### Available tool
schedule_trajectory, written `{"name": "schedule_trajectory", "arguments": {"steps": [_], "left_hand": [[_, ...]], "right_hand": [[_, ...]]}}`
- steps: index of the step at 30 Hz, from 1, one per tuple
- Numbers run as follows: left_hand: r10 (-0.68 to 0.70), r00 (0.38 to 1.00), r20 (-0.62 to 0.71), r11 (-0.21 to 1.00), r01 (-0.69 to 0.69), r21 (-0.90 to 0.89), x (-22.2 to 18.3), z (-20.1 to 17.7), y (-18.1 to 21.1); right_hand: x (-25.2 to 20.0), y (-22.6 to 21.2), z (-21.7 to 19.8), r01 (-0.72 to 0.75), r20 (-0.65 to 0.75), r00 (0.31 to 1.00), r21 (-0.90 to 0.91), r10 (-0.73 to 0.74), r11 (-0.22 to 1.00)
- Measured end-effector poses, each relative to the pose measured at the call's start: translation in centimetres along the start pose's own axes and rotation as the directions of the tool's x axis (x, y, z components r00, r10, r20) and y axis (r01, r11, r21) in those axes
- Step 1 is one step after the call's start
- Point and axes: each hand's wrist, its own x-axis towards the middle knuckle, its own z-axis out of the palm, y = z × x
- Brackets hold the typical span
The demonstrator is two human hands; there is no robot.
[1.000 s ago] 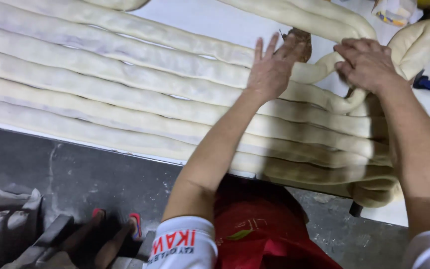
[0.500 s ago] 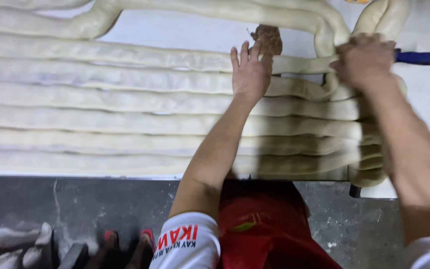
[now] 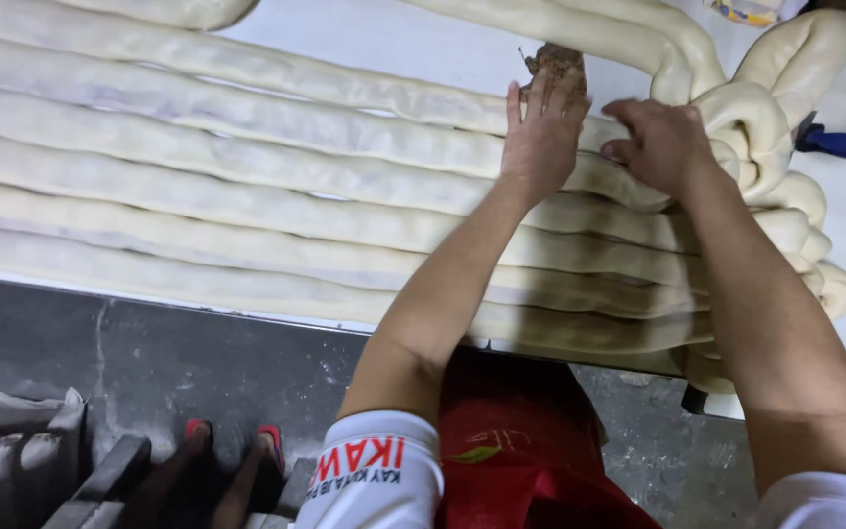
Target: Braiding long strands of dough on a bakery production table
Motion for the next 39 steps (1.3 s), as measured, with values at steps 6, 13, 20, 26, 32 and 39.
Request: {"name": "schedule_trajectory", "arguments": {"steps": [6, 13, 20, 26, 32, 39], "left_hand": [[0.06, 0.992, -0.11, 0.998, -0.058, 0.016, 1.3, 1.6, -1.7], [0.005, 0.725, -0.688, 0.991, -0.097, -0.095, -13.1, -8.8, -20.0], [-0.378, 0.878, -0.293, 0.892, 0.43, 0.138, -23.2, -11.1, -33.4], [-0.373, 0.868, -0.327, 0.901, 0.423, 0.093, -23.4, -10.9, -33.2], [-0.373, 0.87, -0.322, 0.895, 0.429, 0.123, -22.5, -11.9, -32.2], [-0.399, 0.857, -0.325, 0.865, 0.469, 0.176, -22.4, -12.5, -32.1]], "right_hand": [[1.5, 1.4, 0.7, -0.08, -0.235, 0.971, -0.114, 0.052, 0.99], [5.3, -6.3, -5.0, 0.237, -0.736, 0.655, -0.01, -0.168, 0.971], [8.4, -6.7, 3.4, -0.001, -0.743, 0.669, 0.001, 0.001, 1.0], [9.3, -12.3, -2.3, 0.166, -0.766, 0.641, 0.069, -0.055, 0.984], [12.5, -11.3, 2.8, 0.122, -0.718, 0.695, 0.061, -0.042, 0.991], [14.1, -15.6, 2.8, 0.136, -0.772, 0.636, 0.095, -0.013, 0.986]]}}
